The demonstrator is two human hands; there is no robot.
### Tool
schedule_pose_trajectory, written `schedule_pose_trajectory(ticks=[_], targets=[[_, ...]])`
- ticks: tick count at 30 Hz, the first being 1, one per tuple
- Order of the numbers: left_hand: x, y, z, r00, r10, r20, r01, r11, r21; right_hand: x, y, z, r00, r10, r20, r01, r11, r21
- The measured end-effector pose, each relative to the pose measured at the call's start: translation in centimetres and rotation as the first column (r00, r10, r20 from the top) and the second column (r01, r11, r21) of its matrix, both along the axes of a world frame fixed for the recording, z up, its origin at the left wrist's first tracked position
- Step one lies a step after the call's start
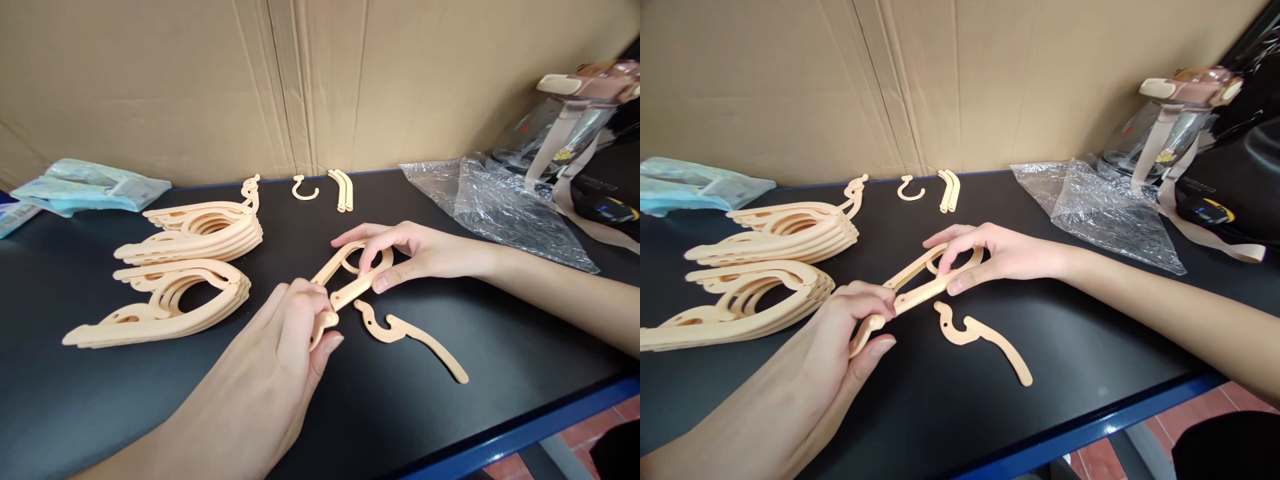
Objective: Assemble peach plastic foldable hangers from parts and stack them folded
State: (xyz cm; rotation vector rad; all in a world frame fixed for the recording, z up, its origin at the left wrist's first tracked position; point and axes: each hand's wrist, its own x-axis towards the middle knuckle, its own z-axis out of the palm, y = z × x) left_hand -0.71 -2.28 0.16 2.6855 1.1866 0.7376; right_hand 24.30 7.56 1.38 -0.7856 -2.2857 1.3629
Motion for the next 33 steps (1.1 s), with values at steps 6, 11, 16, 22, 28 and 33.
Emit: schedule_pose_trajectory(ticks=[6,11,16,22,28,33], targets=[[-0.6,0.7,0.8,0.987,0.045,-0.155,-0.015,0.982,0.190,0.4,0.4,-0.9,0.989,-0.123,-0.084,0.128,0.990,0.059],[-0.6,0.7,0.8,0.987,0.108,-0.121,-0.091,0.987,0.136,0.5,0.4,-0.8,0.993,-0.082,-0.083,0.085,0.996,0.032],[-0.2,0.9,0.8,0.980,0.114,-0.165,-0.082,0.978,0.190,0.4,0.5,-0.9,0.983,-0.113,-0.143,0.116,0.993,0.013],[-0.4,1.0,-0.1,0.973,0.104,-0.204,-0.073,0.985,0.153,0.4,0.4,-0.8,0.990,-0.082,-0.114,0.084,0.996,0.017],[-0.7,0.9,-0.8,0.993,0.105,-0.063,-0.108,0.993,-0.053,0.5,0.3,-0.9,0.997,-0.019,-0.076,0.022,0.999,0.027],[-0.5,0.9,-0.2,0.993,0.120,-0.024,-0.122,0.984,-0.128,0.6,0.4,-1.0,0.998,0.012,-0.060,-0.010,0.999,0.042]])
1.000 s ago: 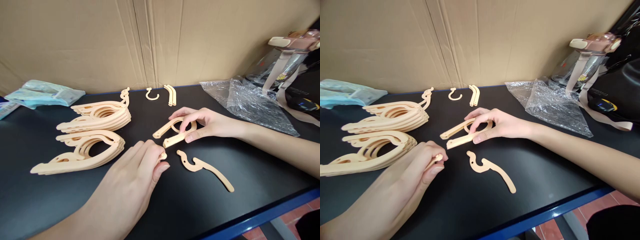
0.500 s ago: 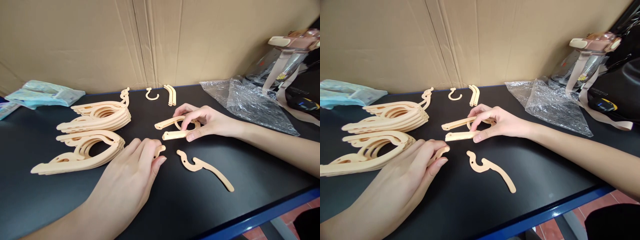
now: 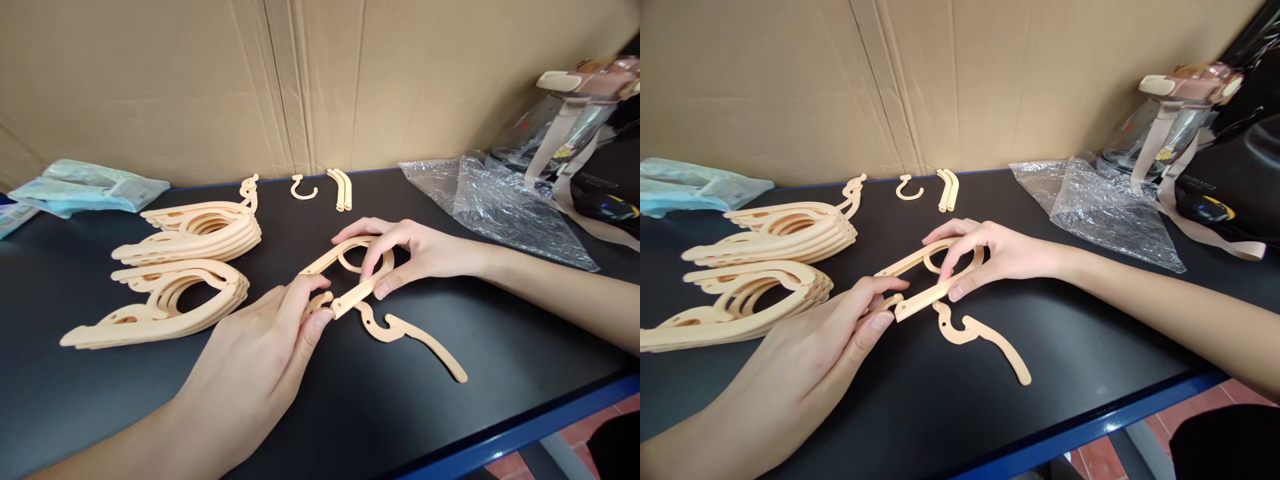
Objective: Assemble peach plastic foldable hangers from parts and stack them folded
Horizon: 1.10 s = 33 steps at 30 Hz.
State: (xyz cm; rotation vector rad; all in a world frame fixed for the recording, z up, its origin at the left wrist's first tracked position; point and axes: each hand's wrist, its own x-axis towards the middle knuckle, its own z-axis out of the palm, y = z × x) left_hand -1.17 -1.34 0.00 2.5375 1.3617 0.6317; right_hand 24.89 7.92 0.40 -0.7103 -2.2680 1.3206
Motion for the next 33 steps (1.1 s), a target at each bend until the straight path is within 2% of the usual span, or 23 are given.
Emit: schedule_pose_trajectory(ticks=[12,24,33], targets=[[0.13,-0.15,-0.23,0.988,-0.038,-0.152,0.053,0.994,0.093,-0.08,-0.08,0.01,1.000,0.010,0.008,-0.010,1.000,0.026],[0.21,-0.03,-0.49,0.968,-0.074,-0.242,0.124,0.972,0.200,-0.27,-0.28,-0.10,1.000,0.001,-0.008,0.000,0.999,0.037],[0.34,0.16,-0.32,0.947,-0.044,-0.317,0.130,0.958,0.254,-0.41,-0.31,-0.27,0.999,-0.030,-0.017,0.030,0.999,0.037]])
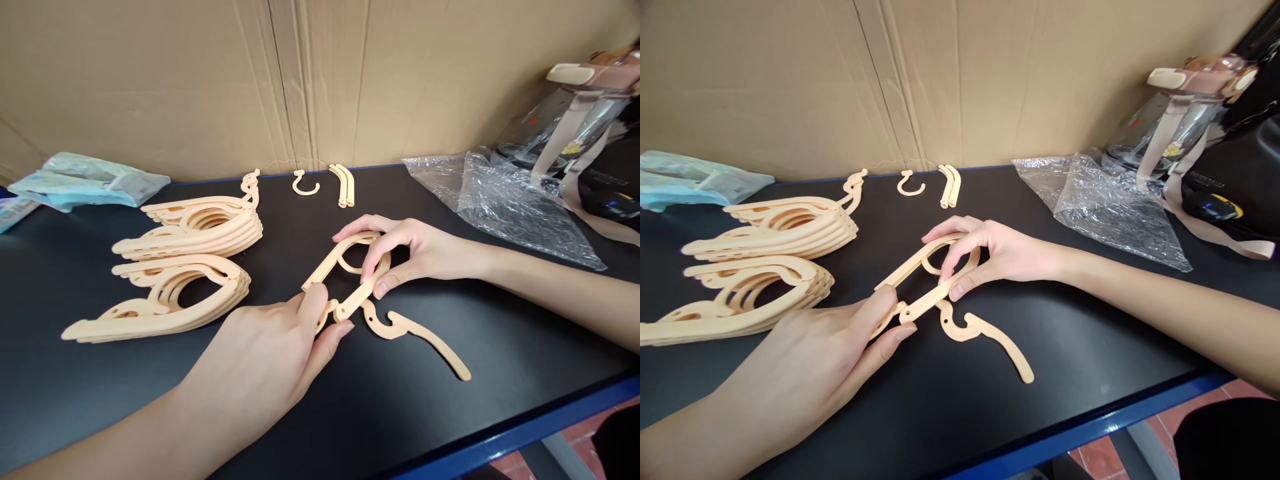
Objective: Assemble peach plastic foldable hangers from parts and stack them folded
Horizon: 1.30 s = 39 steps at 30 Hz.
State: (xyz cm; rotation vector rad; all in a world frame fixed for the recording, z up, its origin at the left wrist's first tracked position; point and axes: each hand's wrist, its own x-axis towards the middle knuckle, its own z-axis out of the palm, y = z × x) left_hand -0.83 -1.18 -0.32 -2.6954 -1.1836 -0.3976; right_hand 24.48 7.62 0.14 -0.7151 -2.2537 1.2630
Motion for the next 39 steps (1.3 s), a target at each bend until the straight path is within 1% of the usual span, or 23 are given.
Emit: schedule_pose_trajectory(ticks=[6,11,19,24,30,33,36,39], targets=[[0.3,0.3,1.1,0.992,-0.088,-0.094,0.096,0.991,0.091,0.0,-0.1,0.0,1.000,-0.001,0.014,0.001,1.000,0.003],[0.4,0.4,1.2,0.986,-0.091,-0.137,0.112,0.982,0.154,0.0,0.0,-0.1,1.000,0.014,0.013,-0.014,1.000,0.005],[0.6,0.2,1.4,0.977,-0.093,-0.194,0.129,0.974,0.185,-0.1,-0.1,-0.2,0.999,0.029,0.032,-0.029,0.999,0.022],[0.4,0.3,1.2,0.983,-0.093,-0.160,0.123,0.973,0.195,-0.1,-0.2,0.1,0.998,0.026,0.061,-0.030,0.998,0.053],[0.4,0.3,1.2,0.988,-0.117,-0.097,0.134,0.972,0.194,-0.3,-0.5,0.6,0.996,0.034,0.086,-0.036,0.999,0.027],[0.5,0.2,1.1,0.988,-0.135,-0.078,0.150,0.960,0.235,-0.2,-0.4,0.7,0.996,0.038,0.077,-0.039,0.999,0.012],[0.5,0.0,1.0,0.985,-0.162,-0.050,0.170,0.952,0.255,-0.2,-0.3,0.5,0.995,0.047,0.084,-0.054,0.995,0.081],[0.3,-0.2,0.8,0.974,-0.224,-0.011,0.221,0.949,0.223,-0.3,-0.2,0.2,0.996,0.019,0.086,-0.034,0.984,0.173]])
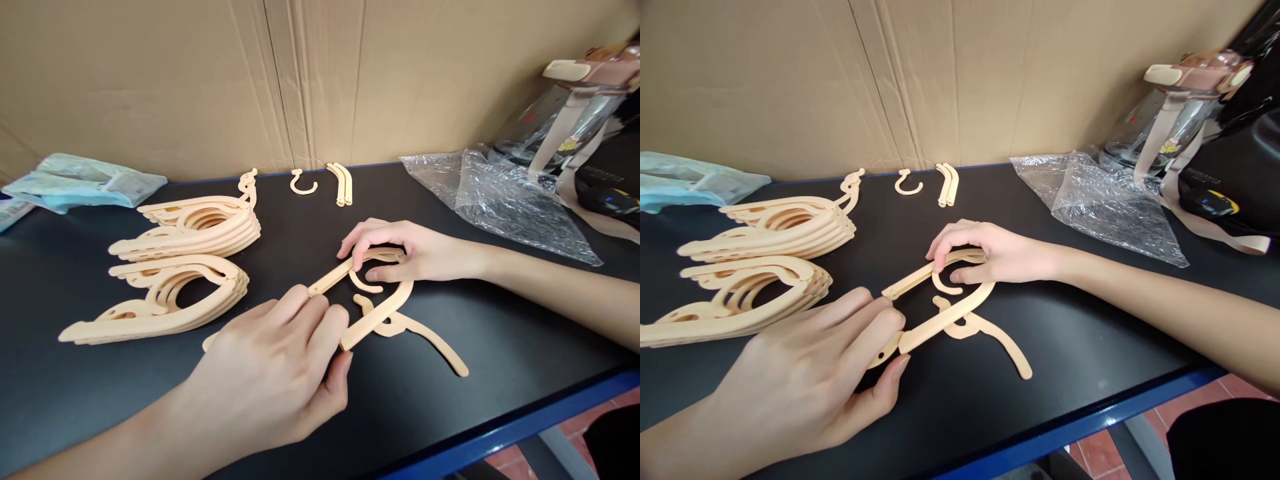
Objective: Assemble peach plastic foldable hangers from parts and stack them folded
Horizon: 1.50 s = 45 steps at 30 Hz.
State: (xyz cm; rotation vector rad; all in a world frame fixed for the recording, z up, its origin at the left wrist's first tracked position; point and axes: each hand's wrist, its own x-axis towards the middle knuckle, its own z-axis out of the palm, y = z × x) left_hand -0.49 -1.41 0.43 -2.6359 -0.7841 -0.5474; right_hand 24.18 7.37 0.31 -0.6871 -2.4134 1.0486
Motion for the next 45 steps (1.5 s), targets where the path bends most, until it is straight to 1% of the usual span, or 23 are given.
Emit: schedule_pose_trajectory(ticks=[3,6,9,12,15,17,19,20,22,26,31,33,35,37,40,42,45], targets=[[-0.1,-0.1,0.0,0.994,-0.108,-0.010,0.108,0.994,-0.029,-0.2,-0.1,-0.2,0.997,-0.071,-0.039,0.072,0.997,0.018],[-0.3,-0.2,0.2,0.978,-0.203,-0.057,0.202,0.979,-0.022,-0.3,-0.1,-0.3,0.983,-0.169,-0.078,0.171,0.985,0.019],[-0.4,-0.2,0.6,0.956,-0.279,-0.085,0.280,0.960,-0.006,-0.3,0.0,-0.5,0.964,-0.247,-0.096,0.252,0.967,0.039],[-0.4,-0.1,0.8,0.943,-0.319,-0.096,0.319,0.948,-0.008,-0.4,0.1,-0.7,0.946,-0.305,-0.109,0.311,0.950,0.036],[-0.3,-0.1,0.5,0.946,-0.317,-0.067,0.315,0.948,-0.035,-0.3,0.3,-0.9,0.924,-0.355,-0.139,0.359,0.934,-0.001],[-0.4,-0.2,0.0,0.960,-0.278,0.045,0.281,0.950,-0.132,-0.3,0.3,-1.0,0.910,-0.385,-0.154,0.387,0.922,-0.018],[-0.5,-0.3,-0.5,0.964,-0.214,0.158,0.248,0.939,-0.238,-0.2,0.3,-1.1,0.899,-0.413,-0.147,0.415,0.910,-0.017],[-0.6,-0.3,-0.7,0.961,-0.192,0.199,0.242,0.933,-0.268,-0.2,0.3,-1.1,0.895,-0.424,-0.137,0.426,0.905,-0.018],[-0.7,-0.3,-0.8,0.957,-0.168,0.236,0.231,0.933,-0.275,-0.2,0.2,-1.1,0.891,-0.437,-0.124,0.435,0.899,-0.039],[-0.9,-0.1,-0.6,0.964,-0.146,0.223,0.193,0.959,-0.206,-0.1,0.2,-1.0,0.881,-0.451,-0.142,0.441,0.892,-0.098],[-1.1,0.1,-0.8,0.957,-0.148,0.249,0.200,0.959,-0.200,-0.2,0.2,-1.0,0.869,-0.461,-0.180,0.456,0.887,-0.066],[-1.0,0.1,-1.0,0.958,-0.139,0.252,0.197,0.956,-0.219,-0.2,0.1,-1.0,0.862,-0.476,-0.173,0.475,0.879,-0.050],[-0.9,0.1,-1.1,0.953,-0.147,0.265,0.217,0.941,-0.258,-0.3,0.0,-0.9,0.852,-0.502,-0.150,0.503,0.864,-0.035],[-0.8,0.1,-0.9,0.939,-0.156,0.306,0.253,0.917,-0.309,-0.3,-0.1,-0.8,0.843,-0.525,-0.120,0.527,0.850,-0.020],[-0.5,0.0,-0.4,0.924,-0.143,0.354,0.277,0.889,-0.364,-0.3,-0.1,-0.7,0.842,-0.529,-0.111,0.533,0.846,0.009],[-0.3,-0.2,-0.1,0.930,-0.144,0.338,0.276,0.881,-0.384,-0.4,-0.1,-0.6,0.838,-0.535,-0.108,0.540,0.841,0.031],[0.0,-0.3,0.1,0.939,-0.178,0.293,0.285,0.882,-0.376,-0.7,-0.4,-0.5,0.811,-0.580,-0.070,0.584,0.811,0.045]])
